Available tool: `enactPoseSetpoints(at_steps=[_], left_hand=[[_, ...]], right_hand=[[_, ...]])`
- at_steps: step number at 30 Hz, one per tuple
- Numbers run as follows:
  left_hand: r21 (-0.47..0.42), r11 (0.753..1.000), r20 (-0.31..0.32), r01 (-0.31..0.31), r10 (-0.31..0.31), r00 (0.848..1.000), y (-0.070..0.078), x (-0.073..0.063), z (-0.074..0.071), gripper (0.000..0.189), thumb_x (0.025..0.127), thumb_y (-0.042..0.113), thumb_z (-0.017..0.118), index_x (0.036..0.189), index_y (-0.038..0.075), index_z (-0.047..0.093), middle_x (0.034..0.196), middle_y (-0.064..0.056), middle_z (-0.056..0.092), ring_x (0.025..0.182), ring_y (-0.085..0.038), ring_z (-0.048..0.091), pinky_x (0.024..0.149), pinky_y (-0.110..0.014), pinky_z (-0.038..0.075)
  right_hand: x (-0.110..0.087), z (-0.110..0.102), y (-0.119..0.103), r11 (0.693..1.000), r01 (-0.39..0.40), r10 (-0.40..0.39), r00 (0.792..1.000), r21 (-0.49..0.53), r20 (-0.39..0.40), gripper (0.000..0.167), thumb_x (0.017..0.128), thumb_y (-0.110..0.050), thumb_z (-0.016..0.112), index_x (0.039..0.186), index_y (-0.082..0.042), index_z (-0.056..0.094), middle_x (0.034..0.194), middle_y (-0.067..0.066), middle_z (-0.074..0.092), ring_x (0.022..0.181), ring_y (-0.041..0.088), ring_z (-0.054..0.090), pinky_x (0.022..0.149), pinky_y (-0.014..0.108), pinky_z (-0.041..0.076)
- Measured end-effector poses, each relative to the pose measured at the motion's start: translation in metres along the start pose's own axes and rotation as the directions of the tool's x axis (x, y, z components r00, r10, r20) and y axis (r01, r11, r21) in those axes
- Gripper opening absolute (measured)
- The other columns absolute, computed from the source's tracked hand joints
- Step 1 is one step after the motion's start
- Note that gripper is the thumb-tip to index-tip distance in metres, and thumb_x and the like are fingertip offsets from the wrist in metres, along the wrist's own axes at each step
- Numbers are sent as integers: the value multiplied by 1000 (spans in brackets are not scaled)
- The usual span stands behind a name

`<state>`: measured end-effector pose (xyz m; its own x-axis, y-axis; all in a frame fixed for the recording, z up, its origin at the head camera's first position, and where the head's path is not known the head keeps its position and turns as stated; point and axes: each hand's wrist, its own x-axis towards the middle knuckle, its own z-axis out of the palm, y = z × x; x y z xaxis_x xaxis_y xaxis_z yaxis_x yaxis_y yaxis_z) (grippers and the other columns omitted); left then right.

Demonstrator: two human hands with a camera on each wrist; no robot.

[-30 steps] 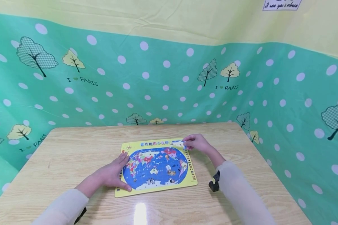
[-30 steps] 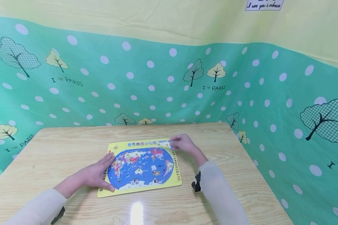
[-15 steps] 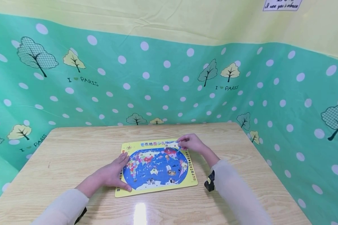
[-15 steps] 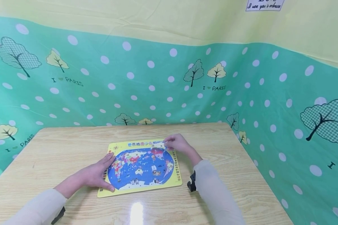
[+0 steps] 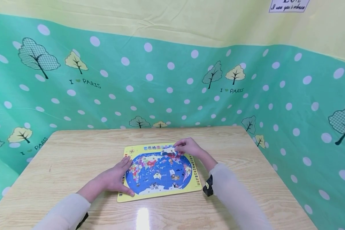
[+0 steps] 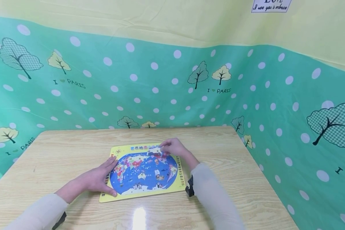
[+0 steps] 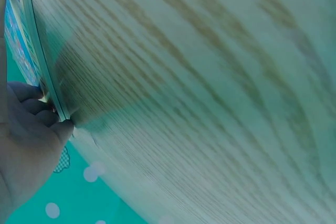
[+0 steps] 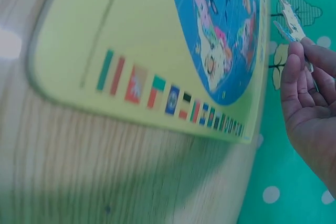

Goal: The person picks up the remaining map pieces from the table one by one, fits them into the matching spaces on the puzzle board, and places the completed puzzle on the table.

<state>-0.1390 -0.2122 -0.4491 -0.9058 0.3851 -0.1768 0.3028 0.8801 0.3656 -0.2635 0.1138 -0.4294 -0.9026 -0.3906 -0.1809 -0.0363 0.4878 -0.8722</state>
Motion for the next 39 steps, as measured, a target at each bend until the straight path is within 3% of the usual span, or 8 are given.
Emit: enactPoseSetpoints(at_steps=[4,15,31,35,39], left_hand=[[2,1000,-2,-3,3,1000,0,0,0,138,46,79,69,146,-3,23,156,-22,12,143,-40,12,114,-52,25],[2,1000,-1,7,-7,1000,-1,-1,2,138,45,79,69,147,-2,22,156,-20,11,144,-39,12,115,-52,25],[-12,1000,13,18,-18,1000,1,-1,0,139,45,78,69,147,-3,20,156,-22,9,144,-40,10,116,-51,22],[-11,1000,12,9,-9,1000,1,-1,-1,139,45,78,69,147,-3,20,156,-23,9,144,-40,10,116,-51,22],[-6,1000,9,15,-15,1000,1,0,-1,139,45,79,69,147,-2,21,156,-22,10,144,-40,11,115,-51,23]], right_hand=[[1,8,-4,999,38,-39,999,14,31,22,87,-10,65,107,-3,68,82,10,68,67,18,64,67,33,59],[7,26,-10,1000,24,-24,998,11,66,21,86,-17,67,105,-8,69,75,8,68,64,17,64,57,30,57],[11,48,-18,999,43,-45,996,25,82,19,86,-15,67,104,-7,69,79,14,68,64,19,64,58,30,56],[12,51,-17,998,51,-53,995,28,83,20,86,-15,67,105,-7,69,82,18,68,70,29,66,62,36,58],[13,54,-17,998,57,-59,995,27,75,20,86,-17,68,104,-8,70,82,14,69,69,24,66,62,34,58]])
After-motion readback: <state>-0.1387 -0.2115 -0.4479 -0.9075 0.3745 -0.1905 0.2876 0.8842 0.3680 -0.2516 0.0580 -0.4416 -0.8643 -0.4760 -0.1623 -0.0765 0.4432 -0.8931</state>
